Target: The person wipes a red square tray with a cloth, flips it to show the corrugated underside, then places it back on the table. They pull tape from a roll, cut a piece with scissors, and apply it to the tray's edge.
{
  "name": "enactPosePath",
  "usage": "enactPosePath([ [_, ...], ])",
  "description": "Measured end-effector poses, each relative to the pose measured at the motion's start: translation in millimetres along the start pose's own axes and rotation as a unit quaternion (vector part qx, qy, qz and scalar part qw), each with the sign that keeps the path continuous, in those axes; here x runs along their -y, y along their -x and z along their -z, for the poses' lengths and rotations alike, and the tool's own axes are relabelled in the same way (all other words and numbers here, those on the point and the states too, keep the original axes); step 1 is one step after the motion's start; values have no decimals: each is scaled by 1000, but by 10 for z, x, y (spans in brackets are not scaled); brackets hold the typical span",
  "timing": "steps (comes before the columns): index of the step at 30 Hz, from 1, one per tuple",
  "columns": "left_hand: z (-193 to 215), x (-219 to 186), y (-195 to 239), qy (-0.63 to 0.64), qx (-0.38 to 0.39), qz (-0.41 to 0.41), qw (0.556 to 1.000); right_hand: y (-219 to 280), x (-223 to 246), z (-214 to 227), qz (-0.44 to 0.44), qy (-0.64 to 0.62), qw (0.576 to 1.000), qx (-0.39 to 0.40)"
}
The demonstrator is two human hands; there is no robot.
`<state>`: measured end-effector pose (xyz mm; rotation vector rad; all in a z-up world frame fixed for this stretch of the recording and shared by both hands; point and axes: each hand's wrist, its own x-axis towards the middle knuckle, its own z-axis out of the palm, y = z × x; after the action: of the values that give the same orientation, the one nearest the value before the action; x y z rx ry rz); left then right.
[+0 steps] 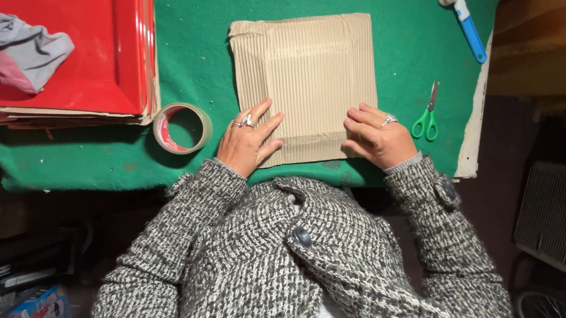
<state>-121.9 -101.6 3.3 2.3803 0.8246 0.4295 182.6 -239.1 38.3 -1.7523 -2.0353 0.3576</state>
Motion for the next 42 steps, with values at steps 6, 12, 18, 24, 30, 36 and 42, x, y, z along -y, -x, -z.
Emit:
enactPosePath([
  [6,36,-17,-15,14,25,21,999,-135,93,90,25,47,999,3],
  [12,52,-42,-16,2,13,11,1000,-392,375,77,-22,161,986,41],
  [18,46,-17,-40,22,20,27,999,-429,244,-44,2,95,994,-46],
  [24,86,-51,-66,0,25,24,999,-429,148,-203,-32,68,997,-37],
  [30,97,-71,-77,-3,29,43,999,-468,152,-164,-36,43,998,-35],
  [36,43,10,-68,14,0,41,999,-403,55,-298,-54,47,995,-70],
  [42,-133,100,-98,-37,-48,60,996,-482,20,-400,-146,43,982,-110],
])
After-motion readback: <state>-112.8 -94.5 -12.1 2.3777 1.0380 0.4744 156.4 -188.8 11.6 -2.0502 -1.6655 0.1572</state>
